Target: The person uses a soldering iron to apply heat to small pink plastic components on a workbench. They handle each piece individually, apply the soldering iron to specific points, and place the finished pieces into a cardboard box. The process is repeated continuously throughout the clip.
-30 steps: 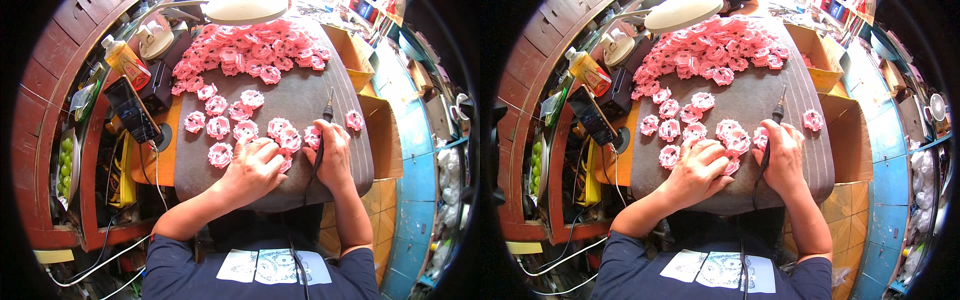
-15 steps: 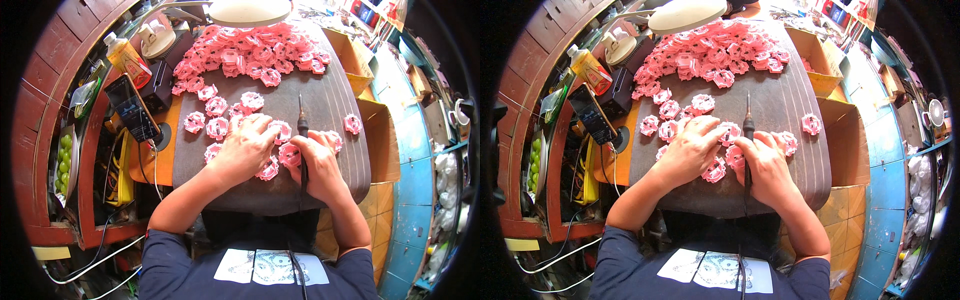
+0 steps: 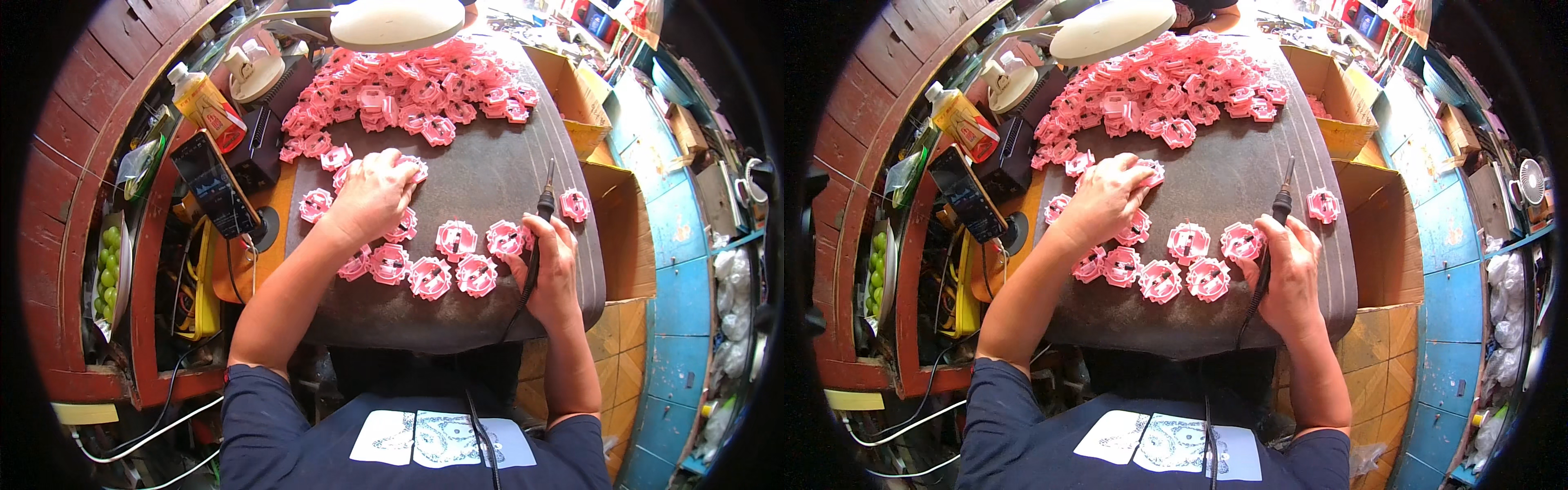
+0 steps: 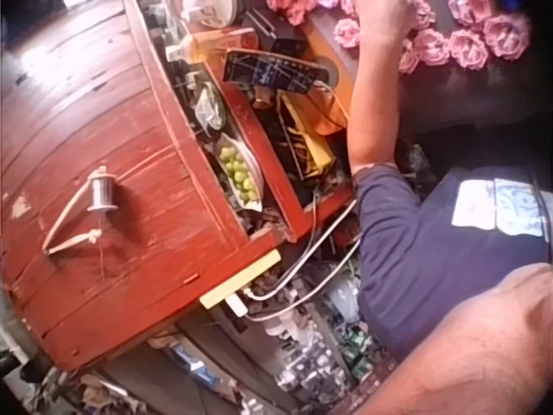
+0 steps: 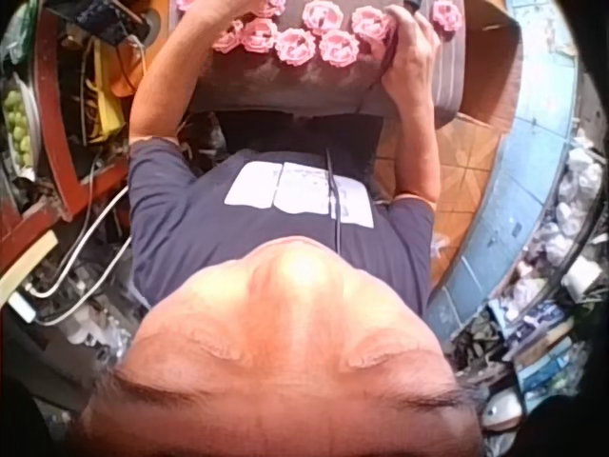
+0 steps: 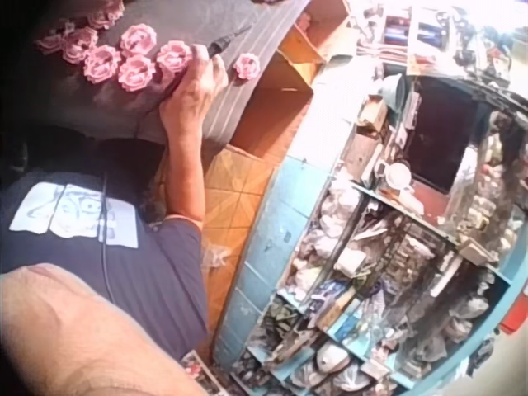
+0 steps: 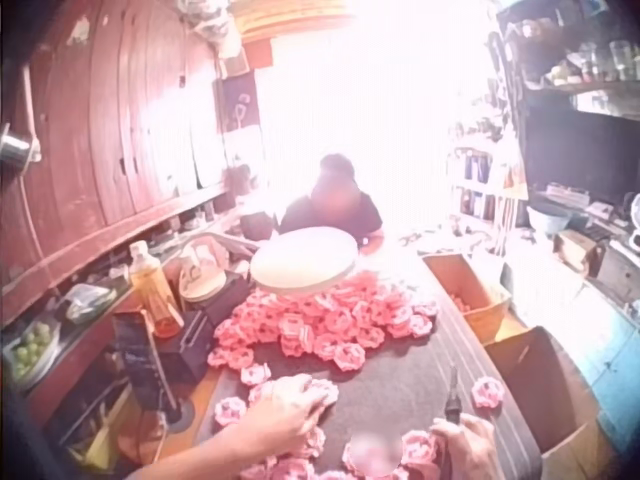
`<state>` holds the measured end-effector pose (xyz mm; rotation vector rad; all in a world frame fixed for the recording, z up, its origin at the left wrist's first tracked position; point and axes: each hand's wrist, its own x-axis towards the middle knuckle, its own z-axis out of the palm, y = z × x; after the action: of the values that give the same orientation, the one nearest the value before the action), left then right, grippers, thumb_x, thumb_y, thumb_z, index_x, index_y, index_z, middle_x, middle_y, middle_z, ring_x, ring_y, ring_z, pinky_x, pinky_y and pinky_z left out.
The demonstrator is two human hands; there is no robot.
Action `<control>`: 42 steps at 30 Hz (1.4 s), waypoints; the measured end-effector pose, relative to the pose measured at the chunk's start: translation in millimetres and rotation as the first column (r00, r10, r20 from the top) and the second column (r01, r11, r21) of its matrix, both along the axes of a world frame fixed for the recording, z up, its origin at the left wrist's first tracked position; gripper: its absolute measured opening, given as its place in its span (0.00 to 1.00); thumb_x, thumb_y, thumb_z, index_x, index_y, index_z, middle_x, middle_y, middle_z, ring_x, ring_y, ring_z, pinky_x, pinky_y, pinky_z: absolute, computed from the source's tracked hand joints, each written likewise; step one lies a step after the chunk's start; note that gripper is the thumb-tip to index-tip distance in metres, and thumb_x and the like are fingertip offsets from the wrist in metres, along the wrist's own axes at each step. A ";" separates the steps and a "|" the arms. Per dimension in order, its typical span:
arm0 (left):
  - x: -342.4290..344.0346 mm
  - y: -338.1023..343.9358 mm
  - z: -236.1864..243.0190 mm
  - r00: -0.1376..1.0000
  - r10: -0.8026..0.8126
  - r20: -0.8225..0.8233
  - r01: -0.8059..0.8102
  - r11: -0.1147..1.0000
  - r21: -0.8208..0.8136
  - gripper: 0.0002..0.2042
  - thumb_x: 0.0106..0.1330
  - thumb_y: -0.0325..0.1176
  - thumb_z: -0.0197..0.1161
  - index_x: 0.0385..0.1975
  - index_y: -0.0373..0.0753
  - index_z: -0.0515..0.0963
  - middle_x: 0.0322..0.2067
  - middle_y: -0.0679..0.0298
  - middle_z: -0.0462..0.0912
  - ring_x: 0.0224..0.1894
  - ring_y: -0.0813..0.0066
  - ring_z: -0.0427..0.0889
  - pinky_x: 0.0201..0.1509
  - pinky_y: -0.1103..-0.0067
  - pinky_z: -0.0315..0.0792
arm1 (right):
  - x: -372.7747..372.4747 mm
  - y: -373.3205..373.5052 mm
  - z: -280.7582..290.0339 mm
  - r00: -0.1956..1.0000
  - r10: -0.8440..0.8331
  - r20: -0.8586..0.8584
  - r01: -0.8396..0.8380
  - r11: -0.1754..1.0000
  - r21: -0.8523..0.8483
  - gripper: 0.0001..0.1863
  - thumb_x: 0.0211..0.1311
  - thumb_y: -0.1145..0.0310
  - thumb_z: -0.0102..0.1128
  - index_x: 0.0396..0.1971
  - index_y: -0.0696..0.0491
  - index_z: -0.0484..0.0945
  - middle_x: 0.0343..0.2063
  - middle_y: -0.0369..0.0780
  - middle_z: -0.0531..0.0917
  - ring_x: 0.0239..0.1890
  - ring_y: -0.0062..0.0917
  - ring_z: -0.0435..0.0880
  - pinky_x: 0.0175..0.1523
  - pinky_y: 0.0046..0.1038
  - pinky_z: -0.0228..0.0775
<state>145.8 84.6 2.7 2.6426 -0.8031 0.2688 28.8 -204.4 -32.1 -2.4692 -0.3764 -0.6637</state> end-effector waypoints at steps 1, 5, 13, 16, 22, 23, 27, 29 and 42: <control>7.6 2.0 -1.4 0.996 -0.062 -0.067 0.059 0.997 -0.044 0.14 0.69 0.28 0.65 0.53 0.40 0.85 0.57 0.55 0.83 0.60 0.49 0.80 0.67 0.57 0.72 | 0.5 0.8 1.0 1.000 -0.011 -0.007 0.011 1.000 0.027 0.31 0.58 0.62 0.78 0.60 0.54 0.77 0.49 0.50 0.85 0.60 0.58 0.77 0.69 0.52 0.63; 1.7 -8.1 -5.0 0.947 -0.319 0.034 0.319 0.948 -0.009 0.10 0.70 0.28 0.65 0.49 0.42 0.86 0.54 0.57 0.84 0.57 0.53 0.82 0.63 0.59 0.73 | -0.1 1.5 -1.8 1.000 -0.007 0.003 0.007 0.999 0.036 0.32 0.58 0.60 0.78 0.60 0.54 0.77 0.50 0.50 0.85 0.61 0.58 0.77 0.68 0.53 0.63; -11.8 -18.5 4.0 0.961 -0.261 0.088 0.258 0.965 0.039 0.08 0.67 0.27 0.66 0.45 0.40 0.83 0.52 0.57 0.84 0.55 0.53 0.82 0.60 0.60 0.72 | -2.9 -3.0 -7.0 1.000 -0.006 0.009 0.005 0.996 0.084 0.33 0.57 0.60 0.77 0.61 0.55 0.76 0.51 0.52 0.84 0.61 0.59 0.76 0.69 0.55 0.63; 34.7 -36.1 -0.3 0.978 -0.104 0.181 0.098 0.994 0.037 0.16 0.67 0.28 0.62 0.55 0.38 0.80 0.58 0.52 0.80 0.60 0.49 0.80 0.64 0.56 0.73 | -0.5 -0.4 -5.6 1.000 0.000 0.031 -0.003 0.997 0.076 0.32 0.57 0.63 0.76 0.61 0.55 0.76 0.51 0.52 0.84 0.61 0.59 0.76 0.69 0.55 0.62; 71.3 -48.5 -11.1 0.986 -0.154 0.062 0.143 0.979 0.148 0.19 0.66 0.27 0.60 0.57 0.41 0.80 0.53 0.53 0.79 0.58 0.48 0.78 0.62 0.55 0.74 | 2.2 -4.2 -8.5 1.000 -0.030 -0.006 0.031 0.990 0.141 0.26 0.60 0.74 0.67 0.60 0.55 0.76 0.46 0.52 0.85 0.59 0.58 0.77 0.68 0.54 0.62; 59.8 -50.3 -9.5 0.979 -0.201 0.045 0.193 0.972 0.133 0.19 0.66 0.27 0.60 0.57 0.41 0.80 0.51 0.54 0.79 0.57 0.48 0.78 0.60 0.55 0.74 | 2.9 -4.6 -10.3 0.999 -0.040 0.000 0.040 0.989 0.145 0.25 0.61 0.76 0.65 0.60 0.55 0.76 0.45 0.52 0.86 0.58 0.58 0.78 0.68 0.54 0.62; 26.7 -61.8 -0.3 0.928 -0.372 0.008 0.371 0.927 0.061 0.12 0.67 0.28 0.62 0.49 0.40 0.83 0.46 0.55 0.84 0.49 0.50 0.84 0.52 0.59 0.77 | -0.5 -5.0 -4.8 0.999 -0.051 0.001 0.051 0.988 0.143 0.25 0.59 0.79 0.62 0.59 0.55 0.76 0.41 0.52 0.86 0.57 0.57 0.79 0.67 0.53 0.63; 32.3 -73.3 2.9 0.934 -0.355 0.046 0.354 0.934 0.041 0.09 0.68 0.29 0.63 0.45 0.36 0.83 0.45 0.52 0.85 0.48 0.49 0.84 0.55 0.59 0.78 | -2.0 -5.4 -9.4 0.996 -0.075 0.039 0.068 0.985 0.156 0.26 0.57 0.77 0.64 0.58 0.56 0.76 0.45 0.51 0.85 0.55 0.54 0.79 0.65 0.52 0.63; 232.6 -246.5 -13.7 0.950 -0.207 0.234 0.106 0.918 0.383 0.27 0.75 0.53 0.55 0.64 0.41 0.79 0.65 0.47 0.79 0.65 0.42 0.78 0.68 0.50 0.70 | 5.3 -3.3 -3.0 0.976 -0.102 0.191 0.066 0.980 0.187 0.28 0.51 0.77 0.68 0.56 0.56 0.76 0.50 0.50 0.86 0.51 0.50 0.80 0.61 0.47 0.68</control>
<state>378.4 -161.9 -11.1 2.8992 -1.2605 0.4869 34.1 -207.7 -35.1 -2.2642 -0.2742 -0.9436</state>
